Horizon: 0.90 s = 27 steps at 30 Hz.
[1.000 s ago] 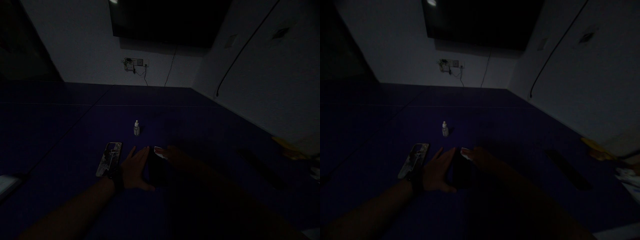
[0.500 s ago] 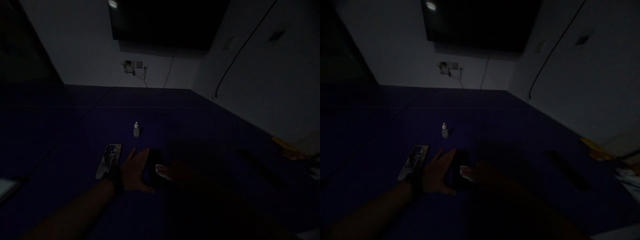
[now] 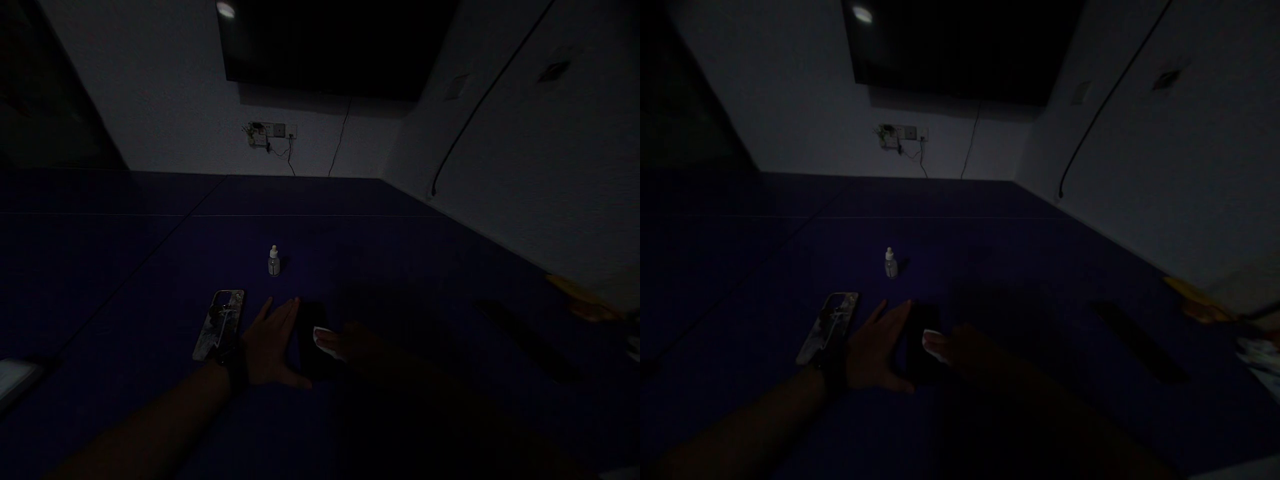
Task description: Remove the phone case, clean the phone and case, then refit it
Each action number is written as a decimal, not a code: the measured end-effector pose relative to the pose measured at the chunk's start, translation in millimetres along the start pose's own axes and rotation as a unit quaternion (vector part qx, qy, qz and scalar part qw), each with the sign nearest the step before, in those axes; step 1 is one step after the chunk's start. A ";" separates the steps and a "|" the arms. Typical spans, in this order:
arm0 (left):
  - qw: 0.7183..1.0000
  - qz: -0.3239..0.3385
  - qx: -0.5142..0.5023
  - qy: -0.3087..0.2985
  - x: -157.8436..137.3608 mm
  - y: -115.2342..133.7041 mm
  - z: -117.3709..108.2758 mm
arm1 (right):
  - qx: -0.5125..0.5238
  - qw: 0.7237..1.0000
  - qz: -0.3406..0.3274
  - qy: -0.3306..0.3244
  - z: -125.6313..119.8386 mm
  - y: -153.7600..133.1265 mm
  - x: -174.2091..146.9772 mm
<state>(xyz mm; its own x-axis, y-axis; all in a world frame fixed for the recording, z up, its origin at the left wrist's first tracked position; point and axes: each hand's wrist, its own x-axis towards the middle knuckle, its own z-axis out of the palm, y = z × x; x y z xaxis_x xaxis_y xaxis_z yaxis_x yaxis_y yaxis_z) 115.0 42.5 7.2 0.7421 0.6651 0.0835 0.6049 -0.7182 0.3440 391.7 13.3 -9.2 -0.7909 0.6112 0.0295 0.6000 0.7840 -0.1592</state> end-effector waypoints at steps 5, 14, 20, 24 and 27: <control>1.000 0.004 -0.005 0.008 -0.4 -0.2 0.1 | 0.025 0.999 0.023 -0.011 13.7 -26.7 -30.7; 0.999 0.011 -0.034 0.020 -0.4 -2.8 3.6 | -0.032 0.999 -0.014 -0.008 -21.3 25.0 35.1; 0.999 0.009 -0.047 0.021 -0.1 -1.5 3.7 | -0.042 0.999 0.017 -0.013 -39.7 34.5 56.0; 0.999 -0.004 -0.036 0.010 -0.4 0.3 2.6 | -0.042 0.999 -0.032 -0.005 -24.7 6.9 37.1; 1.000 -0.003 -0.030 0.005 0.4 1.6 1.4 | -0.018 0.998 -0.059 -0.005 -7.5 -16.9 18.0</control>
<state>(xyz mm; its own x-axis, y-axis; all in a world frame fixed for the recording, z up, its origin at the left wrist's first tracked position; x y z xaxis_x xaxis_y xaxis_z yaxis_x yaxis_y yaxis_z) 116.7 41.3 6.4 0.7358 0.6711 0.0906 0.5903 -0.7011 0.4000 368.3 11.9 1.4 -0.8577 0.5128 0.0370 0.5056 0.8544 -0.1196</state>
